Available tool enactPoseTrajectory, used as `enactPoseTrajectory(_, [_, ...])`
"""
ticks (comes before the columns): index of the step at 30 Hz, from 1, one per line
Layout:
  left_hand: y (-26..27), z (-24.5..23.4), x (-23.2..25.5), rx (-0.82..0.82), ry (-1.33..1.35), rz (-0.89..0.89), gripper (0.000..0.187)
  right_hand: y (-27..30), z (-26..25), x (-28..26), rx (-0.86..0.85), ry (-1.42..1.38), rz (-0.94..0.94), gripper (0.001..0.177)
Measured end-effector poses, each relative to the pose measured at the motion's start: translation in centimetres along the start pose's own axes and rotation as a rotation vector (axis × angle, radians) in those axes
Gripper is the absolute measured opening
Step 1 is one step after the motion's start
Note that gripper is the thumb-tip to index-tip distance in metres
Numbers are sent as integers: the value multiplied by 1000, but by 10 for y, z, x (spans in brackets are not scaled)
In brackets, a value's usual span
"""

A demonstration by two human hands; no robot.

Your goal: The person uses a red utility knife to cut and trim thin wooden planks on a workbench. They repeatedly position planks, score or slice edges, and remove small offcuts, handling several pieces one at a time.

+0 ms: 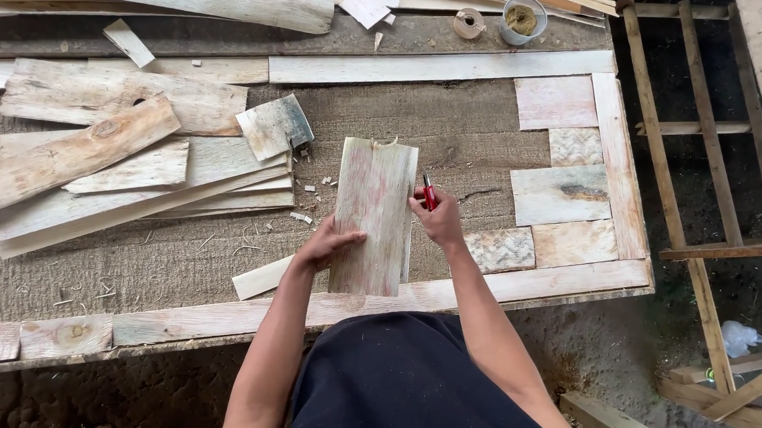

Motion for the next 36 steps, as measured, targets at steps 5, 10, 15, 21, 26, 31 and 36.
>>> enactPoseTrajectory(5, [-15,-9,-17,5,14,7,37,1,-2,7,25,42,10,21])
enactPoseTrajectory(10, [-10,-4,-13,5,-97,-10,39,0,-1,-7,88,-229,206,29])
enactPoseTrajectory(15, [-22,-10,-40,-21,27,-34,39,-14,-1,5,56,-289,142,17])
enactPoseTrajectory(21, [-18,-7,-42,-37,63,-47,39,-6,-2,3,18,-306,134,14])
enactPoseTrajectory(26, [-17,-11,-52,-30,92,-77,42,-3,2,22,19,-261,94,13])
enactPoseTrajectory(31, [-35,-20,-75,-29,103,-107,43,-5,2,47,16,-208,42,13])
enactPoseTrajectory(36, [-31,-19,-75,-44,112,-116,42,-3,8,19,13,-262,23,12])
Point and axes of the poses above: each hand's wrist, its own y-axis away from the middle knuckle, its own z-axis out of the palm, x = y × z, the point moved 3 cm from there along -y, towards the middle knuckle, and after that the axes turned 12 degrees about -z, right-handed, at the moved point
